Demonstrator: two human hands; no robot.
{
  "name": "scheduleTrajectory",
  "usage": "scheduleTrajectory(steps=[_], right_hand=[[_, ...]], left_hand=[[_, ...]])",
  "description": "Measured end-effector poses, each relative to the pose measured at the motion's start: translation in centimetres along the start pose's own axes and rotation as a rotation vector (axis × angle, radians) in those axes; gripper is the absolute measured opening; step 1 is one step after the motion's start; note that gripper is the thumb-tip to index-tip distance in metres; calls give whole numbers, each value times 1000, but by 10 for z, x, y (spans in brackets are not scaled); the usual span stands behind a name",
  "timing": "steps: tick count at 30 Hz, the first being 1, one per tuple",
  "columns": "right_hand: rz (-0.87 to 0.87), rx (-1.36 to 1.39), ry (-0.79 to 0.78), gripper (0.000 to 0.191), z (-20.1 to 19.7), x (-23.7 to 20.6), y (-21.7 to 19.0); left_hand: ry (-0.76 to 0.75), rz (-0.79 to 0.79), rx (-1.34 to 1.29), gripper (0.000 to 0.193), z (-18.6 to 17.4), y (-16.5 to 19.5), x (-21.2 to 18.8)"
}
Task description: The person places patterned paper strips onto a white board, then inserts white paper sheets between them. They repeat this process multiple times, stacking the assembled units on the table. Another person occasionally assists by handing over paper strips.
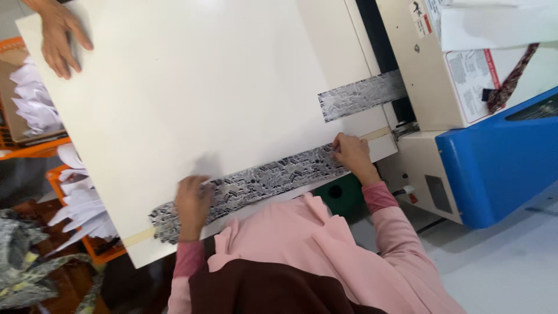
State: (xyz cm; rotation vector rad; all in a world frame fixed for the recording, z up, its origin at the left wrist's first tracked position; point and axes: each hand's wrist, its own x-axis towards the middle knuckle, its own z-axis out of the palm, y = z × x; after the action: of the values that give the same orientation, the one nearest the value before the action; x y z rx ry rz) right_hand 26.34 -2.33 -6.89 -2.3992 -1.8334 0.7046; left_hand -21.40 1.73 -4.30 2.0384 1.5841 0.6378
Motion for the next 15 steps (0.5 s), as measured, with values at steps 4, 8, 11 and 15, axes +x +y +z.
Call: scheduleTrajectory(steps=[4, 8, 11, 15], right_hand=[[-29, 23, 25, 17, -5, -12, 0], [-167, 92, 200, 16, -6, -16, -1], [55, 181, 137, 35, -4, -11, -2], [14, 96, 41, 18, -2, -8, 2]], left_hand=[[-119, 366, -115, 34, 67, 56, 33], [-351, 486, -185, 34, 119, 102, 64], [-374, 627, -133, 30, 144, 126, 80], [-373, 693, 19, 31, 158, 135, 84]])
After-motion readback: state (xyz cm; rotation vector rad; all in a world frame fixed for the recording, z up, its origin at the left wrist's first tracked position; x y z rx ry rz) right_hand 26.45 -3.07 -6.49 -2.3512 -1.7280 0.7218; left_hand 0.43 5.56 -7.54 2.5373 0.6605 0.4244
